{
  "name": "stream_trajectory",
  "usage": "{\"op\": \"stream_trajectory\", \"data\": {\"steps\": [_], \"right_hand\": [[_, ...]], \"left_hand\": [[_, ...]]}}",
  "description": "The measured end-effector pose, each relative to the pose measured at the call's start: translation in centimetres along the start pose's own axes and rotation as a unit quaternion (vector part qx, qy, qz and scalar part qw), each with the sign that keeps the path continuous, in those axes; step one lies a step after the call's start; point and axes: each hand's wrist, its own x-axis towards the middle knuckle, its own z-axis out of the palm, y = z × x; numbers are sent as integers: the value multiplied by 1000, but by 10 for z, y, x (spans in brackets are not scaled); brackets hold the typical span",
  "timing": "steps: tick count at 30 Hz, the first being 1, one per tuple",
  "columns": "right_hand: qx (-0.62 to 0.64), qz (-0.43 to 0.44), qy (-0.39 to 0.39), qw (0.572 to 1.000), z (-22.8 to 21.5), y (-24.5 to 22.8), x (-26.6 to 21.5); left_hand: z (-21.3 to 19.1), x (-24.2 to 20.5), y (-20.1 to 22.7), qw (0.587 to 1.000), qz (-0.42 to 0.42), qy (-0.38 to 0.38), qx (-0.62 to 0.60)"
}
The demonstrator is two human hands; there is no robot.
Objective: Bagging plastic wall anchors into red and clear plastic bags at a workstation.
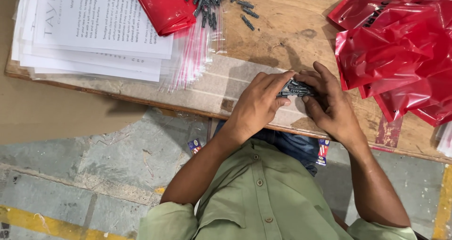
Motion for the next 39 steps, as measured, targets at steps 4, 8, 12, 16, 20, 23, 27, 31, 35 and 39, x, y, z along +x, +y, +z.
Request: {"op": "stream_trajectory", "data": {"steps": [4, 8, 12, 16, 20, 23, 27, 31, 35, 39], "right_hand": [[36, -2, 6, 999, 0, 1, -1], [18, 13, 16, 1000, 0, -4, -1], [-15, 6, 20, 1000, 0, -6, -1], [-14, 9, 23, 1000, 0, -3, -1], [-20, -2, 15, 1000, 0, -3, 0], [-21, -1, 17, 1000, 0, -8, 1], [-42, -29, 44, 998, -2, -19, 6], [-99, -60, 51, 992, -1, -14, 4], [-129, -47, 72, 988, 1, -14, 2], [-107, -11, 78, 991, -1, -19, 3]], "left_hand": [[-1, 1, 1, 1000, -3, -4, 3], [-2, 1, 2, 1000, -5, -7, 7], [-1, 1, 2, 1000, -5, -4, 7], [-1, 1, 1, 1000, -4, -4, 8], [-1, 1, 1, 1000, -5, -9, 8], [-3, 2, 4, 1000, -2, -8, 14], [0, 1, 4, 999, 6, 8, 34], [2, 0, 7, 999, -4, 23, 44], [2, -2, 8, 997, -17, 51, 56], [3, -1, 8, 994, -20, 84, 71]]}}
